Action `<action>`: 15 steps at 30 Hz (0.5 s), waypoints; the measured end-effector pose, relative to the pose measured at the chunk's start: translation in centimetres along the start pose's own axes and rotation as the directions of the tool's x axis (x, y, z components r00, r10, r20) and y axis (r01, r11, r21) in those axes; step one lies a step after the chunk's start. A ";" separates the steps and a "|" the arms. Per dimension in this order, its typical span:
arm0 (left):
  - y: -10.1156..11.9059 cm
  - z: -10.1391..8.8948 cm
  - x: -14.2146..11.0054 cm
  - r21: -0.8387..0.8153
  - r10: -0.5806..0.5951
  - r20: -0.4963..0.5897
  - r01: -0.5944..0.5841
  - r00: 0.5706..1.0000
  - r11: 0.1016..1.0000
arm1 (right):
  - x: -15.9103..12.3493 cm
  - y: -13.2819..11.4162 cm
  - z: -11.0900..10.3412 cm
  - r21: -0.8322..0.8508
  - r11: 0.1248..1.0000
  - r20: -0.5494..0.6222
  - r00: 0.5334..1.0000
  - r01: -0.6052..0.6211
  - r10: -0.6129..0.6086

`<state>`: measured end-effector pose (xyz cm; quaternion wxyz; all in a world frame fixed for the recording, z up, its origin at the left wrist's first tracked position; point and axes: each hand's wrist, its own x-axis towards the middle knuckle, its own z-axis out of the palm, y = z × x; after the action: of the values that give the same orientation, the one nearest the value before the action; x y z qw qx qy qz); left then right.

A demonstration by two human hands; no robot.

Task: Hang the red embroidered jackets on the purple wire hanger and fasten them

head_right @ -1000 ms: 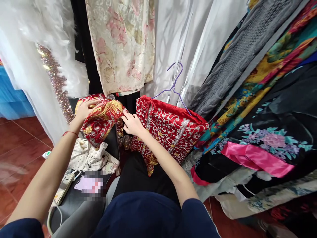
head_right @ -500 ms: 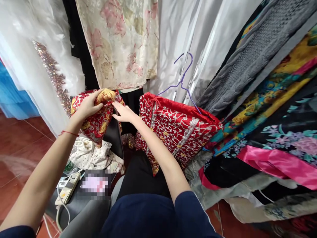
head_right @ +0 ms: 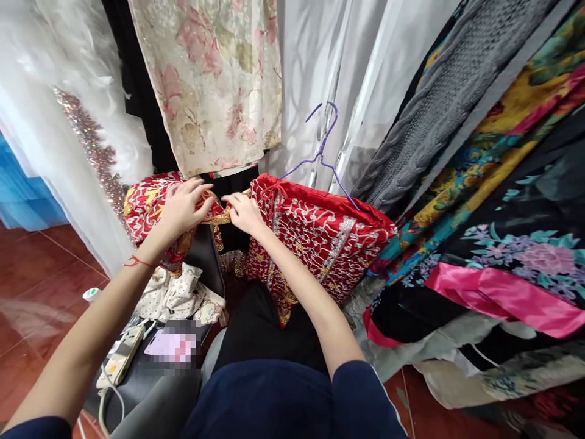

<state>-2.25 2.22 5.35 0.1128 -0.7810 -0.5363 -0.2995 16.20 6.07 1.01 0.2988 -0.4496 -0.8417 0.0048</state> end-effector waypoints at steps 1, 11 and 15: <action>0.0 0.6 -0.1 0.067 -0.100 -0.028 0.101 0.995 0.993 | -0.3 -0.5 -0.2 -0.070 0.997 0.141 0.990 -0.021 0.031; 5.6 6.1 0.9 0.145 -0.014 0.317 -0.034 0.948 0.989 | -2.8 0.7 -3.7 -0.234 0.950 0.386 0.878 -0.205 0.285; 7.0 8.8 7.2 -0.137 0.035 0.027 -0.031 0.999 0.990 | -4.1 2.4 -5.5 -0.313 0.886 0.212 0.884 -0.343 0.417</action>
<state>8.86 9.35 3.63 0.0561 -0.7999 -0.5034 -0.3219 22.51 2.97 2.84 0.1097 -0.6379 -0.7621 0.0127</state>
